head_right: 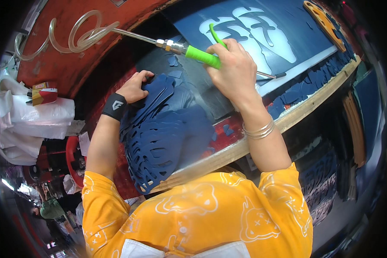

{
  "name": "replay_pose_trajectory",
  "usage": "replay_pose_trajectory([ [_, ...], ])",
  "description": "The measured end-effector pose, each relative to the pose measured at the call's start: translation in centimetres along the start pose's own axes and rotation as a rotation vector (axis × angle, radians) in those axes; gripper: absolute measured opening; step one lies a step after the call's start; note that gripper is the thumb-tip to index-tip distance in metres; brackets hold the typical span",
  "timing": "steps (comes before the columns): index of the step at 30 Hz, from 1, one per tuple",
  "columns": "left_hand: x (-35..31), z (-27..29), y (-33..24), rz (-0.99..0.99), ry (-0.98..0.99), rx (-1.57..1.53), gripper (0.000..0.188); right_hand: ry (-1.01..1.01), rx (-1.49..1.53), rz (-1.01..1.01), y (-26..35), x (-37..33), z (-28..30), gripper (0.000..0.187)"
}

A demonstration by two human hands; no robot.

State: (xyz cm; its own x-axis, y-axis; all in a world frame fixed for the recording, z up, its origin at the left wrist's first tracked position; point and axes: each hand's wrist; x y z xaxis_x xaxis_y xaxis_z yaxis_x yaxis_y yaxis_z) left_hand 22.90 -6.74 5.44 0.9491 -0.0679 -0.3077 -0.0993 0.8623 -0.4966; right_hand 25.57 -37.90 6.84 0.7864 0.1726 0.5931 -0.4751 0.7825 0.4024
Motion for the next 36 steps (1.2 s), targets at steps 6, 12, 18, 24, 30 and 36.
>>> replay_pose_trajectory([
  [6, 0.0, 0.2, 0.0, 0.036, 0.121, 0.070, 0.042, -0.033, 0.011, 0.037, -0.6, -0.2, -0.4, 0.019],
  [12, -5.7, 1.9, 3.6, -0.314, -0.631, -0.455, 0.027, -0.013, 0.010, 0.053, -0.4, 0.0, 0.9, 0.022],
  [18, -15.0, 6.4, 3.7, -0.912, -0.924, -1.363, 0.026, 0.004, 0.518, 0.240, 4.4, 4.4, 7.6, 0.023],
  [24, -14.6, 1.6, 0.7, -1.091, -0.778, -2.080, 0.021, 0.635, 1.841, 0.440, 14.9, 4.2, 10.0, 0.069],
  [30, -13.5, -5.0, 2.5, -0.886, -0.874, -2.477, 0.034, 0.688, 1.647, 0.221, 21.6, 0.4, 6.1, 0.024],
  [36, -15.6, -6.2, 5.3, -1.231, -0.424, -2.533, 0.053, 0.876, 1.699, 0.229, 22.0, -1.5, 4.7, 0.019],
])
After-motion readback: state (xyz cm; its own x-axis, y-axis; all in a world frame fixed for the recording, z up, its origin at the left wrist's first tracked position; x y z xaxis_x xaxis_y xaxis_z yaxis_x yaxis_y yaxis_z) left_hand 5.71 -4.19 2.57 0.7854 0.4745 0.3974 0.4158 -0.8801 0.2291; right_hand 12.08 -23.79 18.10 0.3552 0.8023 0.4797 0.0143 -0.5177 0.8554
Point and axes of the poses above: each hand's wrist, its own x-axis towards the middle knuckle, its own z-axis out of the back of the hand, y = z × x, and after that the axes turned 11 degrees about -x, right-handed
